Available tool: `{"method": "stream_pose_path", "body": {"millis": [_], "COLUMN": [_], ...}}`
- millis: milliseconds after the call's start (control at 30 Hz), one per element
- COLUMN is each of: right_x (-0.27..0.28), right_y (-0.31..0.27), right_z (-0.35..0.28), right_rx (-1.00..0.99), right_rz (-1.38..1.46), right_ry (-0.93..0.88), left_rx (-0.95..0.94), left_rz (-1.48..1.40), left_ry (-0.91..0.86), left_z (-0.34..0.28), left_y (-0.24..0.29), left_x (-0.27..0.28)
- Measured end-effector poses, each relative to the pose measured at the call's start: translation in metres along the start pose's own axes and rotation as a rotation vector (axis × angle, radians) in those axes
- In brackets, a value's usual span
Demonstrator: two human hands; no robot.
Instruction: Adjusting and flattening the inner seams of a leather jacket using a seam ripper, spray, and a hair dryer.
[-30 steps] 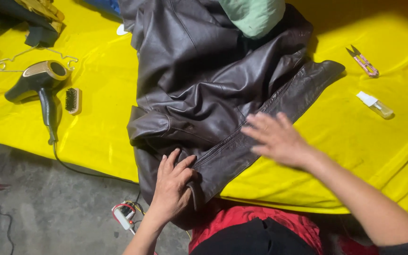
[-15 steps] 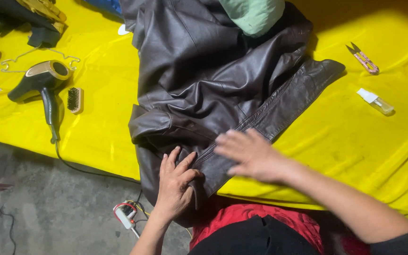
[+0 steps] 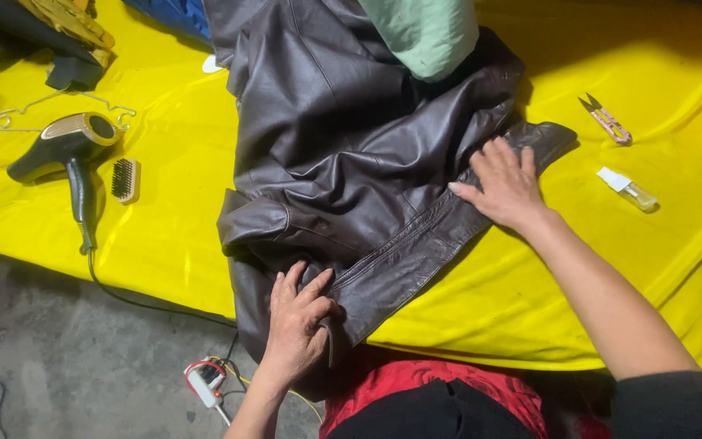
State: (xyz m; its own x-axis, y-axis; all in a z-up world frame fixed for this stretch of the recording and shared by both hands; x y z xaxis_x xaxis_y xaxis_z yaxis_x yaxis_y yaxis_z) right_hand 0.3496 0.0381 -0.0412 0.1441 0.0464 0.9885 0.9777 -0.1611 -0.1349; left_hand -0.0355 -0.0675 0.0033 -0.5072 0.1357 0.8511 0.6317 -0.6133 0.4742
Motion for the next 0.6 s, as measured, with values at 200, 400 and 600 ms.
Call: {"method": "stream_pose_path", "body": {"millis": [200, 400, 600], "right_x": [-0.003, 0.003, -0.025], "right_y": [0.032, -0.069, -0.076], "right_z": [0.022, -0.043, -0.052], "right_rx": [-0.150, 0.180, 0.259], "right_rz": [0.063, -0.022, 0.058], "right_ry": [-0.043, 0.186, -0.101], "left_rx": [-0.053, -0.143, -0.687], "left_rz": [0.003, 0.145, -0.578], "left_ry": [0.073, -0.449, -0.765], "left_z": [-0.002, 0.035, 0.107], "left_y": [-0.002, 0.054, 0.144], "left_x": [0.022, 0.049, 0.025]}}
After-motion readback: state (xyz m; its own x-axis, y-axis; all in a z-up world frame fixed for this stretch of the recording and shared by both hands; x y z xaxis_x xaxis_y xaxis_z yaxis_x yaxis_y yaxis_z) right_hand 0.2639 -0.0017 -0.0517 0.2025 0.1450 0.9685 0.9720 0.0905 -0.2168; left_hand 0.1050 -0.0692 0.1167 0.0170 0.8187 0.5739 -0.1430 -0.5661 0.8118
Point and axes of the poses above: each hand's wrist, its own z-axis towards the middle knuckle, its own x-axis out of the back of the hand, y = z × x, the point moved 8 cm from there along z, towards the middle knuckle, and after that the axes turned 1 degree about z, right-handed, at the moved point
